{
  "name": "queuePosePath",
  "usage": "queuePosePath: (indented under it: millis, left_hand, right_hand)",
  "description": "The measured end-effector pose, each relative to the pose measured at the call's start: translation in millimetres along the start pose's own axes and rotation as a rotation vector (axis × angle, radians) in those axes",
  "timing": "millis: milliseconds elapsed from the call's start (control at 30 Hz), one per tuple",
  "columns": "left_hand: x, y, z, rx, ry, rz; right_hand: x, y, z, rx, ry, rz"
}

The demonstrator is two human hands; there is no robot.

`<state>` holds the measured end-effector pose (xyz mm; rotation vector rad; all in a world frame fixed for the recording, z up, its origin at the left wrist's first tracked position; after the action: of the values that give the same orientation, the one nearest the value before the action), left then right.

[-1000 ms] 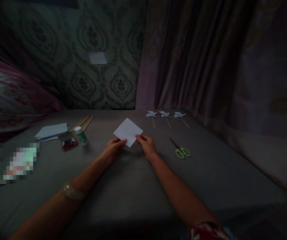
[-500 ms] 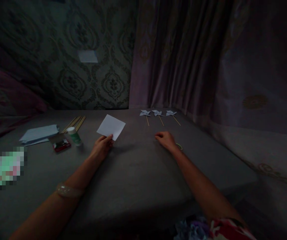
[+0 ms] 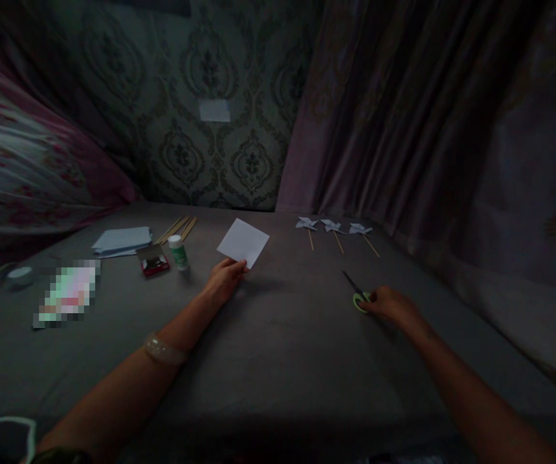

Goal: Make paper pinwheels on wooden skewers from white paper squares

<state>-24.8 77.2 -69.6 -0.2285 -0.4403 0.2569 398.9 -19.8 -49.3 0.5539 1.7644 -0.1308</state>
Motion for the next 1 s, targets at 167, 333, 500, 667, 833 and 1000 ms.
queuePosePath:
  millis: [167,333,500,667,833,1000]
  left_hand:
    - [-0.2,2,-2,-0.007,-0.003,-0.006]
    - [-0.5,2,-2,-0.006,-0.015,-0.012]
    - [1.9,4,0,0.007,-0.037,-0.022]
    - [4.1,7,7,0.048,-0.061,-0.020]
    - [-3.3,11,18,0.095,-0.070,0.018]
    - [-12.8,11,27,0.115,-0.114,0.074]
  right_hand:
    - [17,6,-5,0.017,-0.169,-0.237]
    - [19,10,-18,0.130,0.025,-0.328]
    - [19,10,-71,0.183,0.664,-0.328]
    - [4,9,-170,0.077,1.308,-0.314]
    - [17,0,-237,0.058,1.416,-0.294]
    - [44,-25,-256,-0.021,1.152,-0.258]
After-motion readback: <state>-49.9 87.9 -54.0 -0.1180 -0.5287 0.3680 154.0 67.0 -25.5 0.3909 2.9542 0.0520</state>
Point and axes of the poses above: each hand's wrist, its own y-axis towards the middle knuckle, its own x-axis out of the palm, z = x × y, the point moved 10 cm from there along y, towards the middle knuckle, and after that the axes turned 12 degrees about z, right-handed, at the moved point
